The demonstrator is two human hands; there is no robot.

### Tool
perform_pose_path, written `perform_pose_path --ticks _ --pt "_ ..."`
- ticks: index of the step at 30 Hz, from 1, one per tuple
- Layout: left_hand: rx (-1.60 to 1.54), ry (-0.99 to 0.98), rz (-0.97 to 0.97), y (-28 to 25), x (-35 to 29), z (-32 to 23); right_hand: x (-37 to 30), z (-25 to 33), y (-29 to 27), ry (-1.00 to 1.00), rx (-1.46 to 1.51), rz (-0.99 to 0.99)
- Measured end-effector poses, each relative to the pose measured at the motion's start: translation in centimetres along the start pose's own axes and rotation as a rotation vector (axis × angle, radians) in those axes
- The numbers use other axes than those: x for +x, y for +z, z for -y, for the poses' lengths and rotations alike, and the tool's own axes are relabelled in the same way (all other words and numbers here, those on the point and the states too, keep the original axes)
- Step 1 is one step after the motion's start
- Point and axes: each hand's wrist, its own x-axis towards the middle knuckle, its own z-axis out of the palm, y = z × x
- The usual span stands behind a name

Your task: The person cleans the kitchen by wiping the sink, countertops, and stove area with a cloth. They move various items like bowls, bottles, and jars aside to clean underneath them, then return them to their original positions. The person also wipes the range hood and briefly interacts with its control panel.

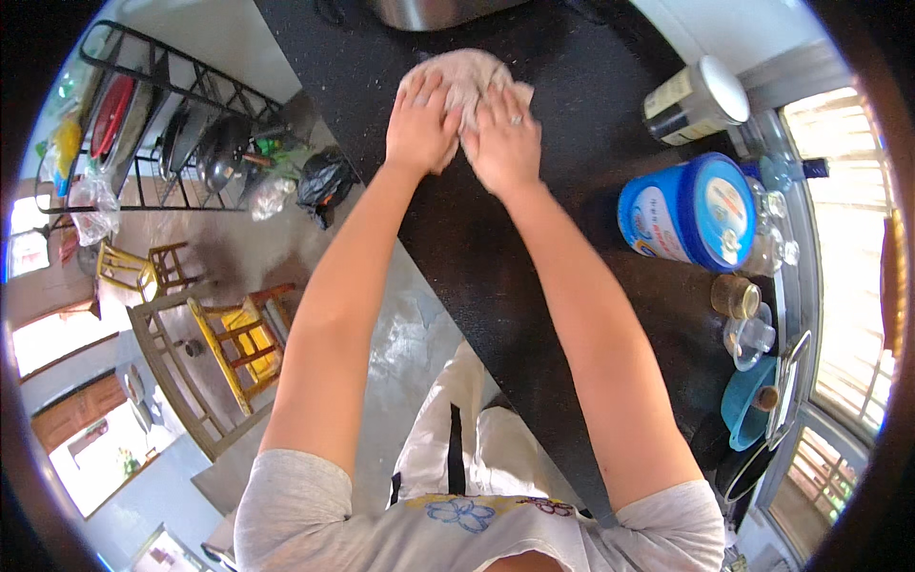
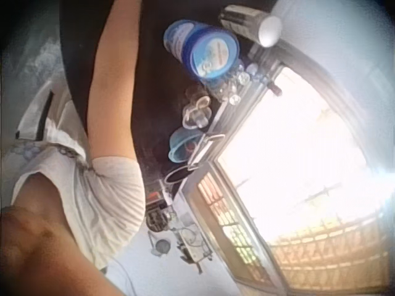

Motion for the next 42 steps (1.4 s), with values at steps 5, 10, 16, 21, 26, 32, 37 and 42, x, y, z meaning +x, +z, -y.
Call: perform_pose_path --ticks 5,10,16,21,26,32,37,42 --pt "-0.038 0.046 0.076 -5.1 -11.2 -6.6 -11.4 2.4 -7.6 -0.027 0.079 0.102" --pt "-0.089 0.12 0.213 -8.1 -23.7 -18.4 -27.2 3.7 -16.6 0.123 0.065 0.15" --pt "-0.265 0.365 0.344 -7.4 -35.3 -39.1 -49.0 -0.1 -30.8 0.467 -0.014 0.114" --pt "-0.394 0.783 0.603 -5.1 -43.5 -59.5 -68.9 -2.5 -43.7 0.879 -0.235 0.205" --pt "-0.548 1.121 0.634 -1.7 -48.1 -74.7 -80.5 -3.6 -49.0 1.199 -0.414 0.09" --pt "-0.716 1.012 0.638 3.1 -46.3 -83.9 -82.5 -18.4 -52.7 1.319 -0.565 -0.092" --pt "-1.178 0.093 0.972 2.2 -41.5 -83.0 -83.8 -26.1 -58.0 1.53 -0.085 -0.319" --pt "-1.305 -0.558 1.459 -0.6 -31.6 -86.9 -73.7 -29.9 -60.2 1.56 0.223 -0.749"
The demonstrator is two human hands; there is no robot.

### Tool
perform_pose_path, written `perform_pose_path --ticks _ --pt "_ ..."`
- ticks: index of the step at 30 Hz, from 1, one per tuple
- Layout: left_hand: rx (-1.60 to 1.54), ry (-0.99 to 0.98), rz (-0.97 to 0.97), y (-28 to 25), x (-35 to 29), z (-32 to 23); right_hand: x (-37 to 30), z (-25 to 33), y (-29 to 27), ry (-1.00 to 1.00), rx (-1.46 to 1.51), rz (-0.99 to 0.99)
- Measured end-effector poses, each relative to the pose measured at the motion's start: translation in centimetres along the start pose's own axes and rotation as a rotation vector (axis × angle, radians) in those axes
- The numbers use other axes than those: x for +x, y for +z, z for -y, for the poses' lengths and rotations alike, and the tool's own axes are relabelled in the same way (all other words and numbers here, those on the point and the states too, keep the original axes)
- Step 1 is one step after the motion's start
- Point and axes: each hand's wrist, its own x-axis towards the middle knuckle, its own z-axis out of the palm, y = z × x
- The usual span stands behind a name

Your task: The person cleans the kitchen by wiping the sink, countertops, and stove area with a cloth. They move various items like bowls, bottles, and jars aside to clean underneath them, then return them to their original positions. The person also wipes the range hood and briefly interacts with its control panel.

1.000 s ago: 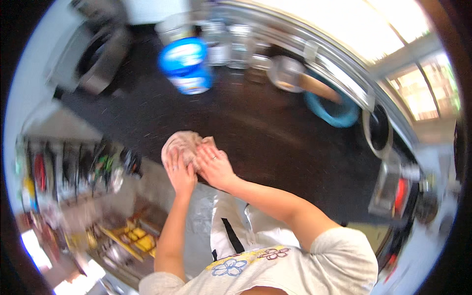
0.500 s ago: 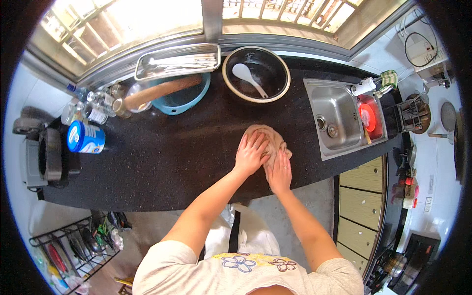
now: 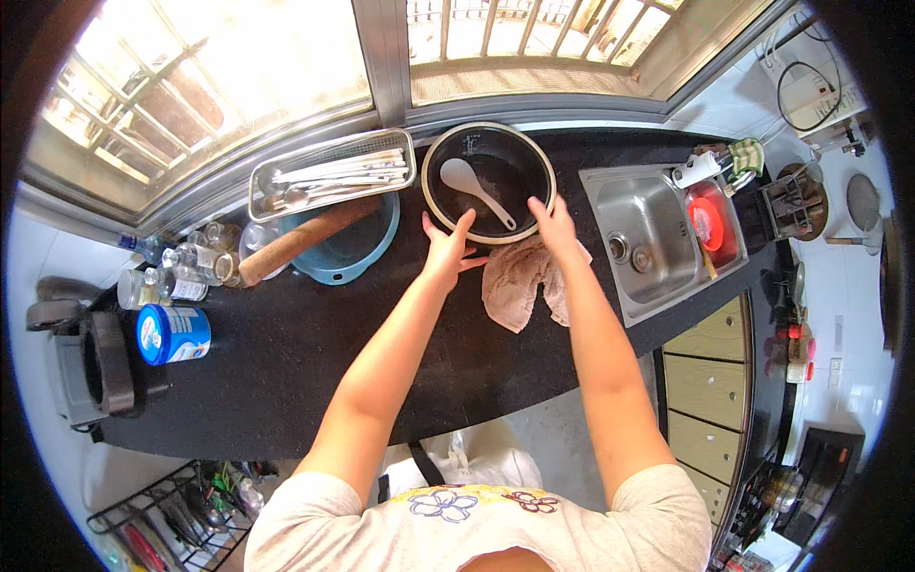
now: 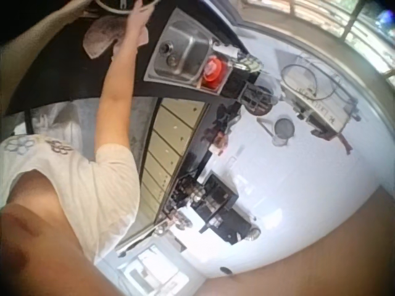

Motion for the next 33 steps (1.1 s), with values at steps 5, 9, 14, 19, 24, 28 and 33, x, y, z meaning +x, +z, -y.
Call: perform_pose_path --ticks 5,9,14,19,24,28,33 --pt "0.057 -0.016 -0.027 0.2 1.1 -0.4 -1.6 0.8 2.1 0.08 0.02 -0.109" --pt "0.049 -0.006 -0.007 -0.5 -1.5 1.6 -4.7 -0.2 1.8 0.077 0.021 -0.096" --pt "-0.023 -0.003 -0.083 -1.7 -7.1 5.6 -8.8 -2.6 0.5 0.017 -0.088 0.031" --pt "-0.145 0.03 -0.231 -5.4 -13.0 9.8 -14.6 -0.6 1.0 -0.058 -0.011 0.222" --pt "-0.141 0.053 -0.353 -8.8 -18.8 12.9 -20.6 -1.2 2.6 -0.172 -0.12 0.291" --pt "-0.162 0.045 -0.389 -12.8 -23.5 14.3 -26.0 -1.2 4.8 -0.172 0.014 0.426" --pt "-0.188 0.072 -0.488 -15.9 -26.9 14.3 -29.9 1.3 6.8 -0.107 0.132 0.561"
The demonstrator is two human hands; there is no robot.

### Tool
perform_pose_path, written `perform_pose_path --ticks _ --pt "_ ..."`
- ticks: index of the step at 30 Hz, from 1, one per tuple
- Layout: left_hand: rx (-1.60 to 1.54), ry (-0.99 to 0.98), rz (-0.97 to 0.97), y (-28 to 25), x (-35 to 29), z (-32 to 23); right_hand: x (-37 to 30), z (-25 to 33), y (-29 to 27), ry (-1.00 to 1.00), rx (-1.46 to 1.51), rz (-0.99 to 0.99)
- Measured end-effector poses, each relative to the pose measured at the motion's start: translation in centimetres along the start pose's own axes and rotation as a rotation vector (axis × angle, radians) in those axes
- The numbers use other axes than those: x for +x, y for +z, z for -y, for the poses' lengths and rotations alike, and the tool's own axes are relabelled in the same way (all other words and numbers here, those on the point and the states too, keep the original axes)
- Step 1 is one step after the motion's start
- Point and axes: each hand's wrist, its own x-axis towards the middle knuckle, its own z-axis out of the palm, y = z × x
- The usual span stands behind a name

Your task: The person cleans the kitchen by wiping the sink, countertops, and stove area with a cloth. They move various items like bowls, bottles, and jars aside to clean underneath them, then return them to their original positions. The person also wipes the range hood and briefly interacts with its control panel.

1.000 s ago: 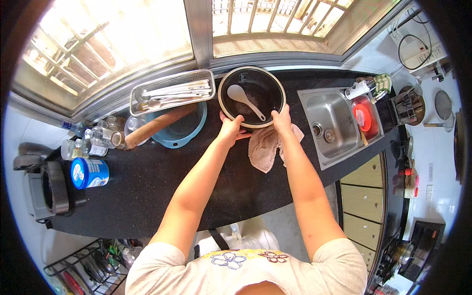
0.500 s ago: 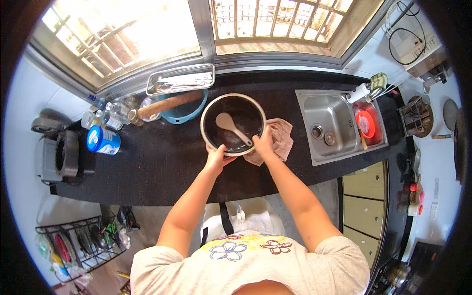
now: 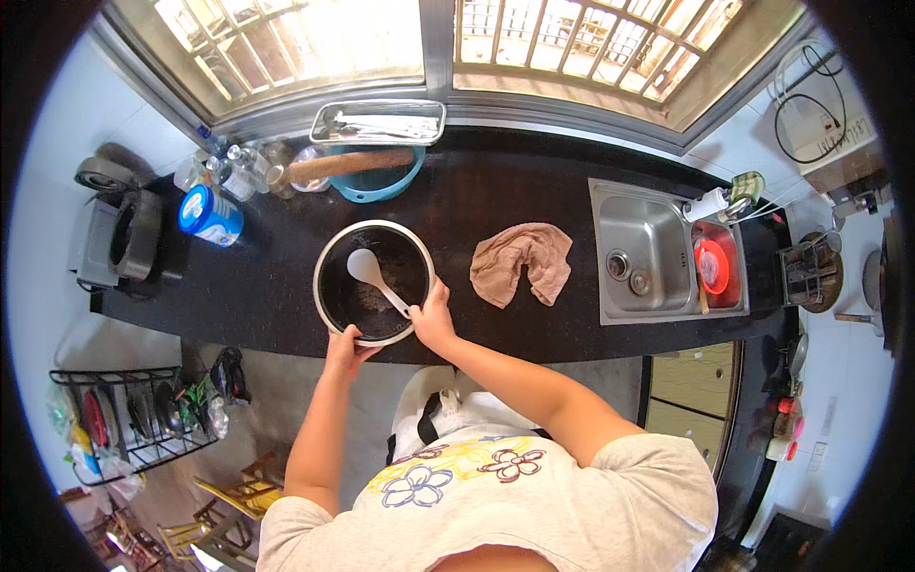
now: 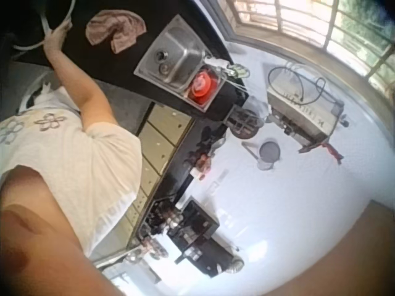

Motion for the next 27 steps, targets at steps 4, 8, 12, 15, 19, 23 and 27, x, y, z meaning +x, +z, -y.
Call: perform_pose_path --ticks 4,8,12,15,19,23,27 --pt "0.012 0.025 0.003 -2.4 1.4 -0.8 2.0 -1.0 1.6 -0.127 -0.142 0.097" --pt "-0.086 0.026 -0.022 -3.5 -0.3 1.3 3.5 -0.8 -3.7 -0.225 -0.023 0.278" --pt "0.436 -0.112 0.188 -3.4 -4.0 6.9 4.0 -0.7 -16.4 -0.451 -0.407 0.009" --pt "0.689 0.325 0.407 8.1 -4.6 8.7 5.5 -6.8 -23.1 -0.455 -0.745 -0.158" --pt "1.157 1.119 0.182 23.9 1.2 8.7 9.0 -10.2 -26.9 -0.488 -0.838 0.067" --pt "1.449 1.171 0.004 27.3 6.8 11.9 11.3 -12.3 -27.4 -0.644 -0.811 0.229" --pt "1.359 1.075 -0.192 27.5 11.4 11.8 18.0 -10.3 -24.6 -0.793 -0.802 0.365"
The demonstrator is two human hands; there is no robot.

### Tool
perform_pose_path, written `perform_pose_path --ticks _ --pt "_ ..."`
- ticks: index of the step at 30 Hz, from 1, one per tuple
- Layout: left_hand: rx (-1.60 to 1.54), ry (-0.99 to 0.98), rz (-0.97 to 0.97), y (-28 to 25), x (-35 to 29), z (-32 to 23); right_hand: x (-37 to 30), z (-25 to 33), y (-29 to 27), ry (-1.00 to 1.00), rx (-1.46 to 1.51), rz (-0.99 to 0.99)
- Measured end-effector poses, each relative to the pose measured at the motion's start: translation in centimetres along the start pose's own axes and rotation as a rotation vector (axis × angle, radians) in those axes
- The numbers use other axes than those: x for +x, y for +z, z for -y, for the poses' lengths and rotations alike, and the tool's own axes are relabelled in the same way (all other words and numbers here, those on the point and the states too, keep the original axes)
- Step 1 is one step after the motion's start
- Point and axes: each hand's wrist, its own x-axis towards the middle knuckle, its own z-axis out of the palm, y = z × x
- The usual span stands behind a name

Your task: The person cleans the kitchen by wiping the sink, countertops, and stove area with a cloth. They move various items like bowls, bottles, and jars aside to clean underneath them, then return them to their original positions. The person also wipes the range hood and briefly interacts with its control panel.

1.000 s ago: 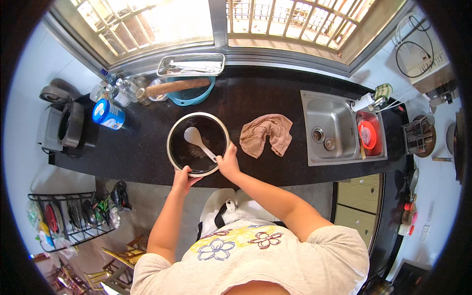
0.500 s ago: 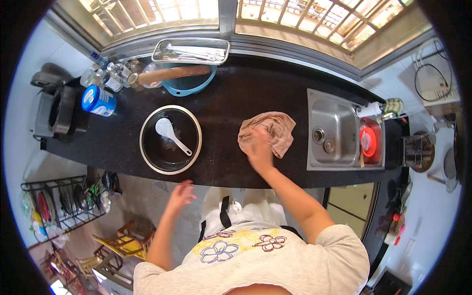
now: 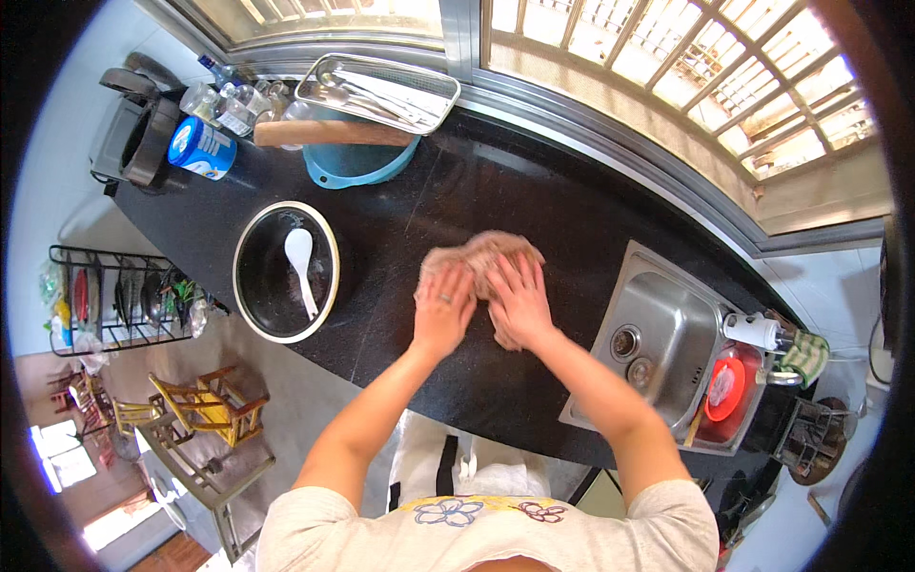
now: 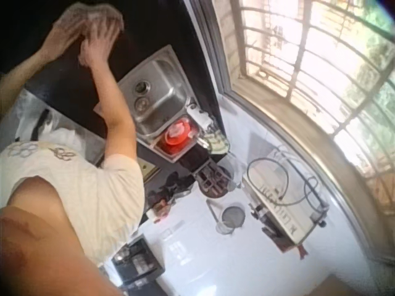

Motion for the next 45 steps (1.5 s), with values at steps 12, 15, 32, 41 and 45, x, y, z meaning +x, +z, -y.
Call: perform_pose_path --ticks 12,15,32,41,45 --pt "0.339 -0.074 -0.172 4.9 20.3 4.4 18.9 -9.0 1.9 0.168 0.047 -0.124" --pt "0.094 0.165 -0.16 7.1 22.7 -4.0 11.3 -13.5 -2.7 0.339 0.045 -0.207" --pt "-0.074 0.299 -0.067 6.8 15.8 -7.9 -1.8 -12.3 -3.9 0.387 -0.27 -0.188" --pt "-0.019 0.037 0.249 -2.9 -13.4 -4.3 -15.3 8.1 -1.7 0.149 0.09 0.201" --pt "0.079 -0.095 -0.061 -1.0 0.2 -0.2 0.2 2.1 1.3 0.023 -0.225 0.089"
